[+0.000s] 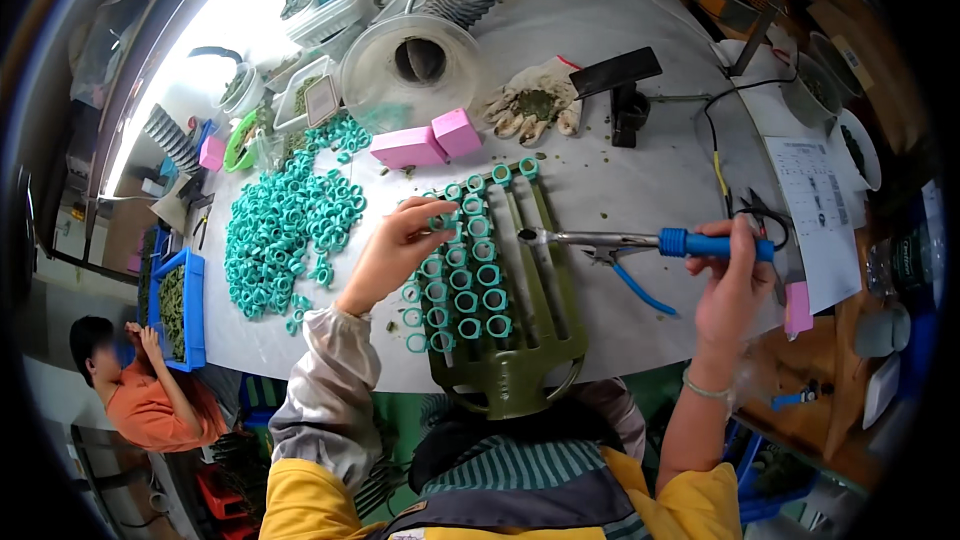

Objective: The person picks up small teal rings from a pile and uses a soldering iron to fuse them onto a green plastic rack. They place the rings one by one onto the frame and apply heat to secure them.

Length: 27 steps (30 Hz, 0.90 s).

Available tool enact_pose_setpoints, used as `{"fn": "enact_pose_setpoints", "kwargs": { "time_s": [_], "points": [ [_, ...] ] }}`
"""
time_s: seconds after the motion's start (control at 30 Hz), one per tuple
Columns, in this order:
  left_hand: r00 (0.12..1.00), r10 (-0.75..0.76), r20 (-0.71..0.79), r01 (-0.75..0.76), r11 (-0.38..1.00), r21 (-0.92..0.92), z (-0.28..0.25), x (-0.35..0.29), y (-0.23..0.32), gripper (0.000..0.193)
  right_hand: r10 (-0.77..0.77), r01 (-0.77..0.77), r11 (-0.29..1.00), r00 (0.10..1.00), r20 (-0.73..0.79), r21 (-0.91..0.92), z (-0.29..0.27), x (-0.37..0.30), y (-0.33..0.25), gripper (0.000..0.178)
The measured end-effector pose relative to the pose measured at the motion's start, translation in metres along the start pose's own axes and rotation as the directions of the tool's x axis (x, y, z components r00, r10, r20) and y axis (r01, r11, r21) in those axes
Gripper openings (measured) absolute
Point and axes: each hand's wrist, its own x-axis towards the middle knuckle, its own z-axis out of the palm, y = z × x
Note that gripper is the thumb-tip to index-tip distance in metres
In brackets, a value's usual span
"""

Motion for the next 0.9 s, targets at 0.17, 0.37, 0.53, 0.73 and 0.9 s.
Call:
{"fn": "enact_pose_setpoints", "kwargs": {
  "time_s": [0.17, 0.37, 0.53, 0.73, 0.9],
  "points": [
    [0.999, 0.011, 0.047, -0.021, 0.975, 0.222, 0.023, 0.030, 0.005, 0.025, -0.024, 0.024, 1.000, 1.000, 0.015, 0.020, 0.013, 0.004, 0.009, 0.037],
    [0.987, 0.162, 0.012, -0.160, 0.962, 0.223, 0.047, 0.046, -0.007, 0.024, -0.032, 0.032, 0.999, 0.999, 0.031, 0.012, 0.021, 0.004, 0.023, 0.036],
    [0.969, 0.244, -0.030, -0.214, 0.897, 0.386, 0.062, 0.057, -0.015, 0.027, -0.037, 0.036, 0.999, 0.999, 0.038, 0.028, 0.027, 0.004, 0.041, 0.036],
    [0.970, 0.242, -0.035, -0.212, 0.902, 0.375, 0.059, 0.059, -0.021, 0.026, -0.059, 0.060, 0.998, 0.995, 0.076, -0.010, 0.031, 0.001, 0.037, 0.034],
    [0.946, 0.324, -0.009, -0.296, 0.875, 0.384, 0.049, 0.057, -0.022, 0.027, -0.080, 0.080, 0.996, 0.996, 0.029, 0.025, 0.014, 0.006, 0.021, 0.033]
  ]
}}
